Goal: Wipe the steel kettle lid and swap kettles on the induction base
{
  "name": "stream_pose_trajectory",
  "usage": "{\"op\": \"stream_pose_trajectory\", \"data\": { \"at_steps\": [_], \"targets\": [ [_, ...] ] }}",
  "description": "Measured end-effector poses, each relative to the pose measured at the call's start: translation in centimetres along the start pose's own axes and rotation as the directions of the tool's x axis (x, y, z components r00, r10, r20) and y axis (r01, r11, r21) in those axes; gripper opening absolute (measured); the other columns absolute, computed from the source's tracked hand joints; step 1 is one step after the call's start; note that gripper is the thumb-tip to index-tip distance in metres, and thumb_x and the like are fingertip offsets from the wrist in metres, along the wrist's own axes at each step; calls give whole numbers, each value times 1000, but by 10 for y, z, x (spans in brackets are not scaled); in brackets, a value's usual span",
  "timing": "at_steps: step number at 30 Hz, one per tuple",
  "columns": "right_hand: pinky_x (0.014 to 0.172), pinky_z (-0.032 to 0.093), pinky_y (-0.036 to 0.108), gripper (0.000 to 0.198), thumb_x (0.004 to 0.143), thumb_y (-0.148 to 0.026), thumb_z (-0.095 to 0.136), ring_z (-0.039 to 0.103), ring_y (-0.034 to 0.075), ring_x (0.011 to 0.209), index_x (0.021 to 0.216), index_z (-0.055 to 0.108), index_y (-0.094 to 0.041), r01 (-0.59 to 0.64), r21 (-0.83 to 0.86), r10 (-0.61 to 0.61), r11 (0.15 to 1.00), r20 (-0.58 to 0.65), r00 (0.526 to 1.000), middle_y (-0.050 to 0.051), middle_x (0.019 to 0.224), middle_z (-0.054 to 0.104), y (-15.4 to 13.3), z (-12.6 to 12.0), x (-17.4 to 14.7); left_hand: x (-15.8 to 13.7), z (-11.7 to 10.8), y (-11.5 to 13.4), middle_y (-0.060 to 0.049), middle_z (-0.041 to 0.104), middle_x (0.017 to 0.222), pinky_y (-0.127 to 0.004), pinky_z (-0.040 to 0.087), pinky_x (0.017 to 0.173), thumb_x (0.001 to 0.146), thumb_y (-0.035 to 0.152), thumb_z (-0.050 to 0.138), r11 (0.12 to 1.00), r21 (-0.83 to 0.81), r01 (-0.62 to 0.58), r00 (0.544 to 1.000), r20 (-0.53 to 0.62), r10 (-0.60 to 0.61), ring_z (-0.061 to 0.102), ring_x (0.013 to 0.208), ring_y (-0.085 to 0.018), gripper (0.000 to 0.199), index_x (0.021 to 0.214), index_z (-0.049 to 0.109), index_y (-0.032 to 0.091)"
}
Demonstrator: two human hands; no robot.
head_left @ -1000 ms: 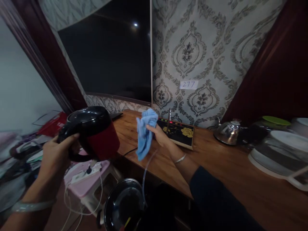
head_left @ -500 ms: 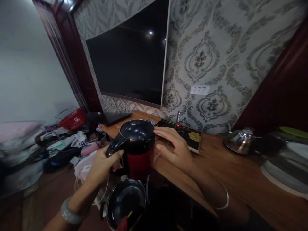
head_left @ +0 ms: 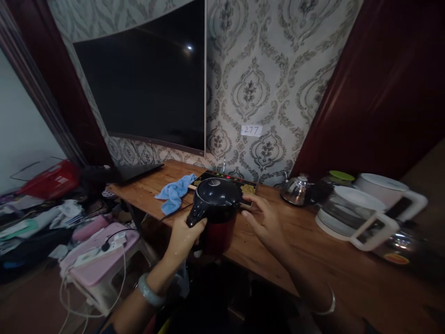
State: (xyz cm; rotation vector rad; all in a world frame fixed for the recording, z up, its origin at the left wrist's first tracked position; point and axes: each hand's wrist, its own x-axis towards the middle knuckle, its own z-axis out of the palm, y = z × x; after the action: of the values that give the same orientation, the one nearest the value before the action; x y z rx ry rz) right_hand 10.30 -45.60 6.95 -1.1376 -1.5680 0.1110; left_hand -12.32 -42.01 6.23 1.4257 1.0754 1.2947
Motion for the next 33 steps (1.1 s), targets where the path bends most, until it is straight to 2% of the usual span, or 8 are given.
{"op": "stream_pose_trajectory", "data": {
  "at_steps": [3, 6, 10, 13, 20, 26, 30, 33],
  "targets": [
    [90, 60, 44, 44, 87, -34, 65, 66, 28, 116, 130, 63, -25, -91, 84, 89, 992, 22, 996, 11, 129, 68, 5, -4, 0, 2, 13, 4, 7, 46, 40, -20, 31, 35, 65, 42, 71, 1000, -6, 2, 1000, 15, -2, 40, 32, -9, 30, 61, 50, 21],
    [92, 59, 45, 47, 86, -39, 66, 64, 29, 118, 131, 63, -25, -122, 127, 122, 984, 11, 993, 11, 134, 65, 8, -7, 0, 0, 24, 9, 7, 46, 41, -20, 31, 35, 66, 43, 71, 1000, -9, -8, 998, 62, 9, 40, 32, -9, 30, 63, 51, 21],
    [98, 56, 50, 51, 84, -44, 69, 60, 32, 125, 131, 64, -25, -155, 89, 159, 984, -45, 986, 12, 139, 63, 14, -12, -1, -3, 40, 8, 8, 45, 42, -20, 30, 35, 68, 43, 70, 1000, -26, -3, 995, 96, 6, 39, 33, -9, 29, 65, 52, 20],
    [108, 48, 55, 56, 83, -46, 70, 57, 32, 129, 133, 63, -24, -173, 63, 178, 983, -81, 981, 13, 140, 63, 23, -17, -4, -4, 53, 3, 8, 44, 42, -20, 30, 36, 68, 41, 69, 1000, -11, -14, 995, 100, 15, 39, 34, -8, 27, 64, 53, 20],
    [111, 44, 56, 50, 84, -43, 71, 58, 30, 131, 130, 67, -25, -199, 93, 210, 975, -125, 970, 12, 144, 62, 42, -19, -5, 2, 71, -2, 7, 44, 41, -20, 29, 36, 67, 42, 68, 999, -40, -3, 994, 113, 8, 39, 35, -8, 29, 58, 50, 21],
    [110, 45, 57, 38, 90, -38, 67, 62, 30, 126, 126, 71, -25, -104, -19, 97, 994, -232, 968, 12, 136, 68, 43, -15, -2, 10, 74, -3, 7, 44, 39, -20, 28, 34, 62, 46, 73, 996, -79, 42, 988, 151, -30, 39, 32, -8, 35, 58, 50, 21],
    [107, 49, 53, 34, 97, -40, 59, 65, 29, 123, 125, 70, -24, 40, -202, -94, 979, -266, 959, 12, 132, 70, 44, -15, 1, 11, 73, -4, 6, 45, 37, -19, 28, 35, 61, 49, 75, 996, -52, 74, 982, 179, -64, 39, 31, -9, 38, 58, 50, 21],
    [101, 53, 49, 33, 99, -41, 55, 68, 28, 116, 123, 69, -23, 158, -309, -235, 938, -231, 944, 13, 127, 73, 45, -18, 9, 11, 70, -4, 5, 47, 38, -19, 30, 36, 62, 50, 75, 996, -52, 77, 980, 185, -67, 41, 33, -9, 38, 59, 50, 21]
  ]
}}
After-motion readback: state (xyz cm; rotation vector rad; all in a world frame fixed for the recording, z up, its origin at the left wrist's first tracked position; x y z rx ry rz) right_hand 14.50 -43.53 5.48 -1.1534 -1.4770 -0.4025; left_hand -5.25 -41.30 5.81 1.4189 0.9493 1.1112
